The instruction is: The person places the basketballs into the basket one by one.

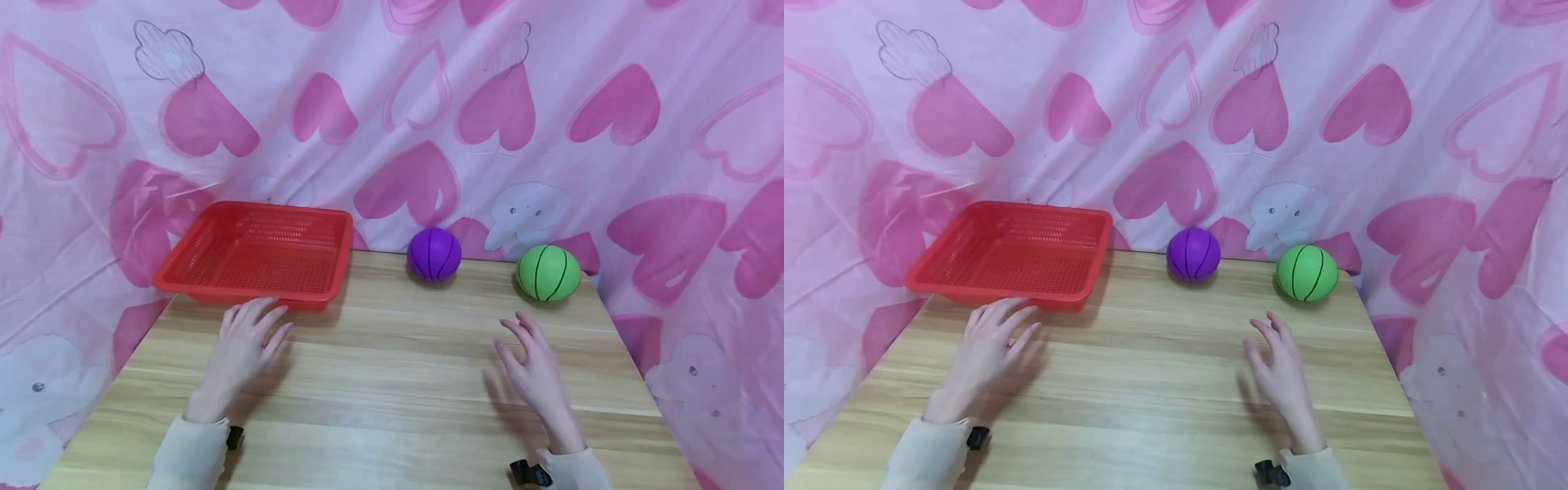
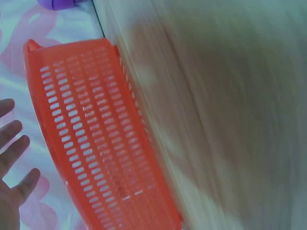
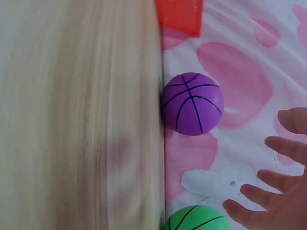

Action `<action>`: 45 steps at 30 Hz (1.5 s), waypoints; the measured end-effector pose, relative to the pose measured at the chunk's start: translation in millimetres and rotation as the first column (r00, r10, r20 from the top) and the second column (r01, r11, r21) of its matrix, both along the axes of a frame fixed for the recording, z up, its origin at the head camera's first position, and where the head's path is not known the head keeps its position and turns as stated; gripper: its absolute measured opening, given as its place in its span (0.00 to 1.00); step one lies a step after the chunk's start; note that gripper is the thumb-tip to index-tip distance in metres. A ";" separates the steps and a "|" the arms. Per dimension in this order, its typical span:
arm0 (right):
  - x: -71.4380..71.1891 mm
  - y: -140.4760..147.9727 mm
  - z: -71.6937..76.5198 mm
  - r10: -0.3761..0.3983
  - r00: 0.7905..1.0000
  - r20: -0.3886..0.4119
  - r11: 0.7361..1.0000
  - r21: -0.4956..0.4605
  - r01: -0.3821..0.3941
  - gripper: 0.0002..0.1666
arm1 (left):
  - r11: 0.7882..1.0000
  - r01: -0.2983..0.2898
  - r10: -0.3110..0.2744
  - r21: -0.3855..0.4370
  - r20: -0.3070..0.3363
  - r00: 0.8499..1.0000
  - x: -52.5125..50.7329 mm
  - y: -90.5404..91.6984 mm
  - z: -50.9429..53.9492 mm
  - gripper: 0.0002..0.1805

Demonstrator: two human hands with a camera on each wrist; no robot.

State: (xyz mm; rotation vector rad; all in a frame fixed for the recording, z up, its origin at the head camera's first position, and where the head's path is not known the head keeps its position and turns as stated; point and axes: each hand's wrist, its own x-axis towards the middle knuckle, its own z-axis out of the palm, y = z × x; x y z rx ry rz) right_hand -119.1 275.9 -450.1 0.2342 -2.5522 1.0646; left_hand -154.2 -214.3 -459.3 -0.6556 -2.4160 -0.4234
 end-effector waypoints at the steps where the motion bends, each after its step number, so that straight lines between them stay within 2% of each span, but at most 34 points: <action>1: -2.1 -2.0 -0.2 0.005 1.000 -0.003 1.000 -0.010 -0.005 0.23 | 1.000 -0.003 0.003 0.001 0.001 1.000 -1.6 1.3 0.1 0.34; 6: -12.0 -14.0 0.0 0.045 0.999 -0.006 0.998 -0.035 -0.045 0.20 | 1.000 0.016 -0.016 -0.008 0.029 0.999 -10.8 8.7 0.5 0.20; 11: -26.8 -30.0 0.0 0.115 0.993 -0.007 0.993 0.019 -0.115 0.19 | 0.999 0.033 -0.034 0.033 0.027 0.999 -23.2 14.6 2.1 0.19; 12: -31.3 -33.4 -0.7 0.133 0.991 0.006 0.991 0.009 -0.133 0.19 | 0.999 0.029 -0.031 0.046 0.028 0.999 -26.0 15.4 2.4 0.20; 14: -41.5 -40.2 -3.1 0.176 0.982 0.072 0.982 -0.074 -0.171 0.18 | 0.997 0.022 -0.025 0.071 0.035 0.999 -30.5 17.1 2.9 0.20; 16: -52.7 -46.9 -5.8 0.221 0.956 0.190 0.960 -0.215 -0.179 0.18 | 0.996 0.016 -0.020 0.091 0.043 0.999 -34.5 18.6 3.9 0.21; 19: -70.6 -55.4 -11.4 0.259 0.898 0.356 0.912 -0.397 -0.105 0.19 | 0.993 0.006 -0.012 0.118 0.053 0.999 -38.3 19.5 6.6 0.19; 21: -82.4 -58.9 -15.1 0.256 0.870 0.420 0.896 -0.441 -0.051 0.20 | 0.991 -0.005 -0.003 0.133 0.060 0.998 -40.2 19.3 8.6 0.18; 22: -88.0 -60.2 -16.4 0.250 0.866 0.434 0.893 -0.448 -0.033 0.21 | 0.990 -0.012 0.002 0.139 0.067 0.998 -41.2 19.0 9.5 0.17; 24: -98.5 -61.0 -19.0 0.228 0.866 0.444 0.895 -0.445 -0.007 0.22 | 0.990 -0.023 0.010 0.142 0.091 0.996 -43.7 18.2 11.0 0.15; 28: -120.2 -59.3 -21.1 0.170 0.885 0.434 0.899 -0.436 0.041 0.24 | 0.993 -0.024 0.006 0.115 0.160 0.987 -49.2 16.8 15.1 0.14; 31: -139.6 -58.5 -20.1 0.110 0.904 0.413 0.905 -0.418 0.081 0.31 | 0.994 -0.019 -0.002 0.106 0.198 0.980 -49.9 15.9 17.6 0.13; 35: -165.1 -61.7 -14.8 0.054 0.934 0.354 0.905 -0.412 0.104 0.46 | 0.994 -0.018 -0.004 0.105 0.206 0.979 -49.4 16.4 19.5 0.13; 39: -182.5 -67.7 -8.3 0.006 0.959 0.283 0.927 -0.361 0.100 0.57 | 0.995 -0.013 -0.006 0.099 0.190 0.982 -50.6 18.4 21.5 0.14; 42: -189.8 -74.4 -5.2 -0.012 0.967 0.255 0.949 -0.303 0.091 0.61 | 0.995 -0.018 -0.002 0.095 0.199 0.980 -50.0 18.0 21.4 0.15; 45: -195.3 -81.1 -6.8 0.008 0.971 0.238 0.973 -0.227 0.048 0.63 | 0.995 -0.036 0.016 0.090 0.221 0.975 -45.9 16.3 18.9 0.16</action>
